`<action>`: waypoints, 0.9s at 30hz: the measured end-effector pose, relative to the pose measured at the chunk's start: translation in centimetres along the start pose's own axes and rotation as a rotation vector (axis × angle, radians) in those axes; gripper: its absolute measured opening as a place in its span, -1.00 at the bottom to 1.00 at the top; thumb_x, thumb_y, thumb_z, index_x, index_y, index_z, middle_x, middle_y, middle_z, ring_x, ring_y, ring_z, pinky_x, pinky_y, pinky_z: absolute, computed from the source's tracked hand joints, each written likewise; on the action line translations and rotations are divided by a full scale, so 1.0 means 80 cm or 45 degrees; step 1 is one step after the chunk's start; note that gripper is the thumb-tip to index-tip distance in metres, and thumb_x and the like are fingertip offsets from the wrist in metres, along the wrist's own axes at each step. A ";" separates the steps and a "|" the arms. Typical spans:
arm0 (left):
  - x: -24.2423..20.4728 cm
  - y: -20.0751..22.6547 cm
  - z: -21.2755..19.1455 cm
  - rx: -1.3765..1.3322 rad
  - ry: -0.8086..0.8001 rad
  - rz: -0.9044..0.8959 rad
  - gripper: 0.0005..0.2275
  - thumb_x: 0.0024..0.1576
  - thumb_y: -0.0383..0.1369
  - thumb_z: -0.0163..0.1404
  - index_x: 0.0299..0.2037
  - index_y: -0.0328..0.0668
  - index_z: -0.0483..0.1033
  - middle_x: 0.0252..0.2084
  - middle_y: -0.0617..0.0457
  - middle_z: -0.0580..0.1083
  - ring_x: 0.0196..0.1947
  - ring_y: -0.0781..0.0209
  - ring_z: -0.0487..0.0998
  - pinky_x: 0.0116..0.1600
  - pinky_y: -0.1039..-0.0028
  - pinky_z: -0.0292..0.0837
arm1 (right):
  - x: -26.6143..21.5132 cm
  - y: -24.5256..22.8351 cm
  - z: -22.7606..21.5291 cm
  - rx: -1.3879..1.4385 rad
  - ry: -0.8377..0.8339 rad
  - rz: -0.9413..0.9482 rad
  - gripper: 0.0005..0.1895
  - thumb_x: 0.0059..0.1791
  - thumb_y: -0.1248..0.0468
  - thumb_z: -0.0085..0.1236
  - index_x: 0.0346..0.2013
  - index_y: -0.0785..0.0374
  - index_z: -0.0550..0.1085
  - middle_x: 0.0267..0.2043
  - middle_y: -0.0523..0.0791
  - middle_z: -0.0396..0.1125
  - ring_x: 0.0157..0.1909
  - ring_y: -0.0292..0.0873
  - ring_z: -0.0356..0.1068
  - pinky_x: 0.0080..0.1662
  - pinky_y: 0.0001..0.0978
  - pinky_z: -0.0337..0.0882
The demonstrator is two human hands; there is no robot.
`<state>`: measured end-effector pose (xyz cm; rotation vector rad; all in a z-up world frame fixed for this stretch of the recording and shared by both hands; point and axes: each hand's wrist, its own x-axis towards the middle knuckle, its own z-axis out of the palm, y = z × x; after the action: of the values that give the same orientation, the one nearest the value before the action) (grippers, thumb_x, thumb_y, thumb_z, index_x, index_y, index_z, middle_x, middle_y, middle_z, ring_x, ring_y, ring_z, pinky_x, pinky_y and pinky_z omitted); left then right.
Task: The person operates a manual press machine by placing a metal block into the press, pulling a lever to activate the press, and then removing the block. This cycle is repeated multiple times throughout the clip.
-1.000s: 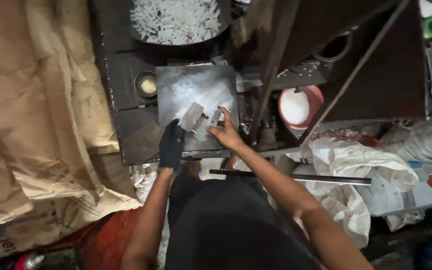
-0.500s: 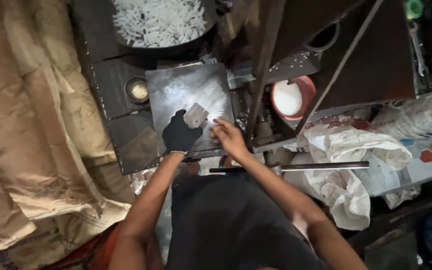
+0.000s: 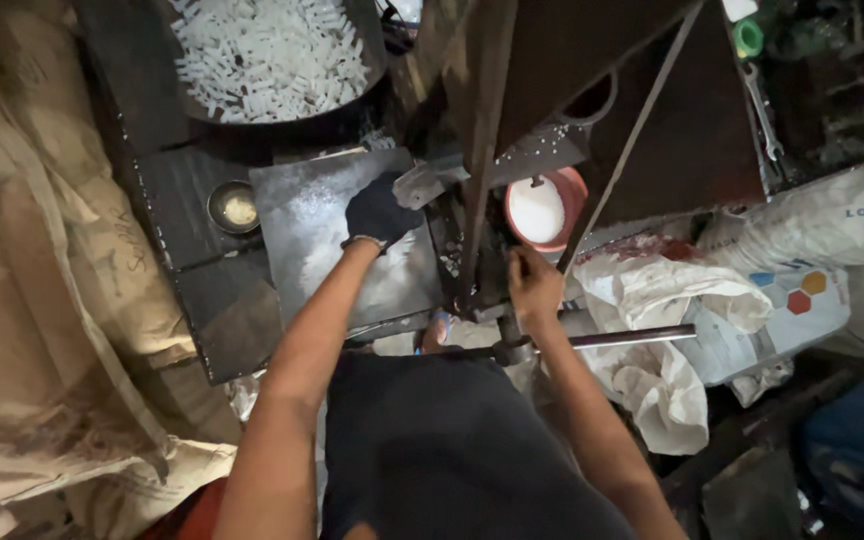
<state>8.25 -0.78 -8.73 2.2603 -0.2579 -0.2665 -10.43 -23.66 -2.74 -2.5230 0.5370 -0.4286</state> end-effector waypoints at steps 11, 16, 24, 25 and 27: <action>-0.013 -0.011 0.053 -0.898 0.244 -0.251 -0.31 -0.16 -0.20 0.42 0.17 -0.30 0.43 0.05 -0.01 0.58 0.01 0.19 0.60 0.12 0.39 0.51 | 0.004 0.012 0.009 -0.035 0.052 -0.003 -0.85 0.00 0.22 0.22 -0.20 0.21 0.59 -0.44 0.03 0.45 -0.42 0.03 0.49 -0.32 -0.18 0.44; -0.006 -0.003 0.059 -0.937 0.137 -0.261 -0.43 -0.08 -0.26 0.32 0.17 -0.27 0.53 0.00 0.05 0.63 -0.05 0.28 0.63 0.09 0.44 0.51 | 0.000 0.015 0.002 -0.043 -0.009 0.050 -0.85 -0.03 0.23 0.23 -0.21 0.18 0.60 -0.45 0.01 0.46 -0.42 0.02 0.51 -0.34 -0.19 0.45; 0.037 0.026 0.099 -0.510 0.153 -0.019 -0.52 -0.04 -0.18 0.21 0.11 -0.13 0.59 -0.07 -0.12 0.63 -0.07 -0.05 0.64 0.04 0.27 0.51 | 0.006 0.013 0.000 -0.036 -0.042 -0.027 -0.83 -0.03 0.22 0.21 -0.18 0.17 0.59 -0.37 0.01 0.48 -0.38 0.04 0.52 -0.32 -0.20 0.46; 0.041 0.026 0.109 -0.384 0.198 0.042 -0.52 -0.06 -0.20 0.18 0.10 -0.12 0.60 -0.08 -0.16 0.62 -0.08 -0.14 0.62 0.02 0.22 0.51 | 0.005 0.014 0.001 -0.040 -0.043 -0.012 -0.83 -0.03 0.22 0.21 -0.18 0.17 0.59 -0.38 0.01 0.48 -0.39 0.04 0.52 -0.31 -0.19 0.47; 0.045 0.021 0.127 -0.385 0.240 0.049 -0.55 0.00 -0.19 0.14 0.11 -0.12 0.58 -0.09 -0.19 0.60 -0.10 -0.24 0.59 -0.03 0.12 0.48 | 0.002 0.015 0.002 0.044 0.011 -0.061 -0.82 -0.02 0.22 0.20 -0.16 0.18 0.58 -0.33 0.02 0.49 -0.34 0.04 0.52 -0.30 -0.19 0.47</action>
<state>8.72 -10.14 -14.32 1.9631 -0.1497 -0.0653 -10.55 -24.61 -3.51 -2.5062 0.4691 -0.4634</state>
